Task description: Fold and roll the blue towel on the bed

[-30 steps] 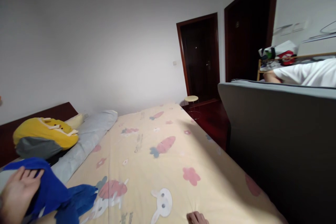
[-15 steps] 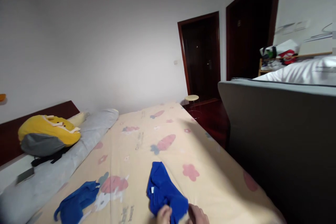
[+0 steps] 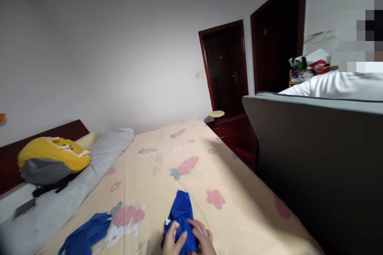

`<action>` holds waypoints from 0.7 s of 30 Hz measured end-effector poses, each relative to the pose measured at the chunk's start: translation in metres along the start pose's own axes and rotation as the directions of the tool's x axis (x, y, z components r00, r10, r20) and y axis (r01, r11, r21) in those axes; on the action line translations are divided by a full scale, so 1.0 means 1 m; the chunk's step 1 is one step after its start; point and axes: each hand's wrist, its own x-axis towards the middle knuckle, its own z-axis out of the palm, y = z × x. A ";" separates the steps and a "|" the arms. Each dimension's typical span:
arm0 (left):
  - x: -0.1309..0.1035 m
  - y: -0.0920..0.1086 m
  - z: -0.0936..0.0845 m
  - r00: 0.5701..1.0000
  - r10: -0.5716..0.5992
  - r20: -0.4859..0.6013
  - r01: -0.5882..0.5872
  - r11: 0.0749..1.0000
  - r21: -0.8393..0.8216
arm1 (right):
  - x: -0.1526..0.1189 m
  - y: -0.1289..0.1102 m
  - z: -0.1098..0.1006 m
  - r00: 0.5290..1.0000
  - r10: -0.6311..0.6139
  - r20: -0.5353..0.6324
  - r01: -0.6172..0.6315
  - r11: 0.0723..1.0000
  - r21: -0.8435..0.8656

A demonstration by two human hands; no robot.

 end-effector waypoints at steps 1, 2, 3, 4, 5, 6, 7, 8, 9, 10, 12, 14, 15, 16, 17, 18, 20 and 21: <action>0.001 0.013 -0.004 0.998 0.057 -0.034 -0.056 0.998 0.017 | 0.005 -0.007 0.005 1.000 0.009 -0.006 -0.009 0.998 0.056; 0.001 0.029 -0.008 0.993 0.105 -0.062 -0.103 0.994 0.034 | 0.009 -0.013 0.008 0.999 0.042 -0.009 -0.041 0.994 0.105; -0.001 0.046 -0.013 0.986 0.140 -0.088 -0.137 0.990 0.042 | 0.013 -0.020 0.009 0.996 0.084 -0.007 -0.083 0.987 0.139; -0.003 0.064 -0.018 0.980 0.161 -0.114 -0.158 0.987 0.040 | 0.017 -0.026 0.009 0.992 0.123 0.000 -0.122 0.980 0.158; -0.007 0.082 -0.023 0.972 0.182 -0.149 -0.180 0.983 0.030 | 0.019 -0.032 0.007 0.989 0.148 0.013 -0.148 0.975 0.167; -0.010 0.099 -0.027 0.963 0.201 -0.181 -0.201 0.979 0.017 | 0.021 -0.038 0.004 0.987 0.155 0.038 -0.159 0.973 0.169; -0.014 0.113 -0.032 0.952 0.217 -0.214 -0.222 0.975 0.000 | 0.023 -0.043 0.000 0.986 0.155 0.066 -0.164 0.972 0.166; -0.017 0.126 -0.037 0.944 0.227 -0.240 -0.238 0.971 -0.020 | 0.024 -0.049 -0.006 0.984 0.154 0.089 -0.167 0.972 0.163; -0.020 0.136 -0.041 0.938 0.229 -0.259 -0.248 0.968 -0.042 | 0.024 -0.053 -0.011 0.983 0.150 0.109 -0.166 0.973 0.161; -0.022 0.144 -0.045 0.933 0.228 -0.278 -0.256 0.964 -0.067 | 0.025 -0.058 -0.017 0.982 0.145 0.122 -0.163 0.973 0.161; -0.023 0.156 -0.053 0.922 0.225 -0.315 -0.269 0.958 -0.104 | 0.027 -0.066 -0.030 0.987 0.127 0.094 -0.142 0.973 0.180; -0.023 0.163 -0.061 0.913 0.241 -0.328 -0.285 0.954 -0.093 | 0.030 -0.073 -0.044 0.995 0.100 0.019 -0.101 0.963 0.249; -0.022 0.165 -0.065 0.913 0.255 -0.319 -0.292 0.953 -0.075 | 0.033 -0.077 -0.051 0.994 0.105 -0.022 -0.093 0.949 0.302; -0.021 0.167 -0.068 0.916 0.266 -0.301 -0.296 0.953 -0.057 | 0.036 -0.081 -0.057 0.991 0.126 -0.051 -0.099 0.926 0.364; -0.020 0.169 -0.071 0.920 0.274 -0.281 -0.297 0.954 -0.042 | 0.040 -0.086 -0.063 0.985 0.159 -0.070 -0.116 0.899 0.422; -0.019 0.170 -0.074 0.922 0.279 -0.268 -0.298 0.954 -0.033 | 0.044 -0.090 -0.069 0.975 0.204 -0.090 -0.139 0.873 0.468; -0.018 0.173 -0.080 0.936 0.268 -0.228 -0.285 0.958 -0.040 | 0.055 -0.101 -0.080 0.953 0.266 -0.147 -0.161 0.853 0.497; -0.017 0.174 -0.083 0.950 0.250 -0.190 -0.264 0.963 -0.053 | 0.060 -0.108 -0.085 0.948 0.260 -0.181 -0.147 0.867 0.476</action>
